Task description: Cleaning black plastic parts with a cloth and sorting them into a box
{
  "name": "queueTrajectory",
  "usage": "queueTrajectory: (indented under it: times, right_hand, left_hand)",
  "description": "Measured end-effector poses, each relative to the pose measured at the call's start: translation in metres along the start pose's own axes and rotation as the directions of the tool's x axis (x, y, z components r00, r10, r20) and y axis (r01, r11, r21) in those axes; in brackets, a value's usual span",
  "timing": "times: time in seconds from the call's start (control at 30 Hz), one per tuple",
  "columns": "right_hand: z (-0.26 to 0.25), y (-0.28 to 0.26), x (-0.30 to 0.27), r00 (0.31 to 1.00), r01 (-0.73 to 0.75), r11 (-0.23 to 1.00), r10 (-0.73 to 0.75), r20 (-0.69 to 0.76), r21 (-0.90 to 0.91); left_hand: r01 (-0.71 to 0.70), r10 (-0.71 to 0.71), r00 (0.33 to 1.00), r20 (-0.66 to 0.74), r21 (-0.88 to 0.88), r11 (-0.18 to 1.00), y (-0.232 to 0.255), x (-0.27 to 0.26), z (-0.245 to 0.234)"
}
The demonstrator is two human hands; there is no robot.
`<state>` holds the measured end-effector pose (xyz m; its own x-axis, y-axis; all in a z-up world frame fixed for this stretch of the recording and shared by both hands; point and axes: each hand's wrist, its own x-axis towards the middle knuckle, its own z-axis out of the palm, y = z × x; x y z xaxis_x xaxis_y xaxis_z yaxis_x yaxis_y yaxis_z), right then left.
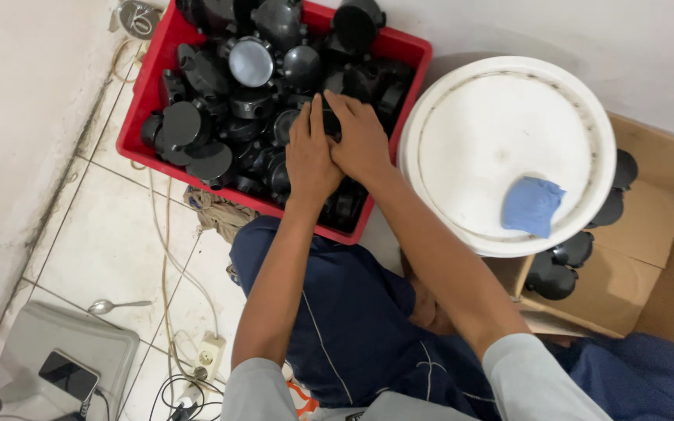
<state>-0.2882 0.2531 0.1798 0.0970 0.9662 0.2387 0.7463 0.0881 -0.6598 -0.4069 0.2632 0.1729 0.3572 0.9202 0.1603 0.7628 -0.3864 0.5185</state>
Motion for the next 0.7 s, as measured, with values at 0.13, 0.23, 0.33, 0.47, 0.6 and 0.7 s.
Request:
queueTrajectory:
  times: [0.13,0.23,0.33,0.47,0.6,0.7]
  right_hand:
    - [0.049,0.028,-0.01,0.962,-0.262,0.962,0.255,0.097,0.07]
    - [0.068,0.043,-0.018,0.895,-0.441,0.873,0.41,0.174,0.21]
    - [0.088,0.06,-0.017,0.806,-0.584,0.782,0.529,0.265,0.218]
    - [0.121,0.1,-0.015,0.735,-0.675,0.703,0.614,0.289,0.224]
    - [0.125,0.1,-0.014,0.709,-0.703,0.674,0.637,0.304,0.228]
    - [0.104,0.078,-0.013,0.755,-0.656,0.685,0.604,0.256,0.318]
  left_hand:
    - [0.101,-0.096,0.993,0.072,-0.063,0.993,-0.026,-0.009,0.026]
    - [0.237,-0.231,0.959,0.166,-0.015,0.971,-0.044,-0.01,0.051]
    - [0.375,-0.342,0.907,0.245,-0.106,0.921,-0.065,-0.009,0.081]
    - [0.464,-0.399,0.868,0.296,-0.193,0.864,-0.063,0.002,0.092]
    - [0.529,-0.44,0.843,0.311,-0.326,0.784,-0.067,0.002,0.097]
    - [0.52,-0.437,0.853,0.286,-0.389,0.76,-0.062,0.005,0.087]
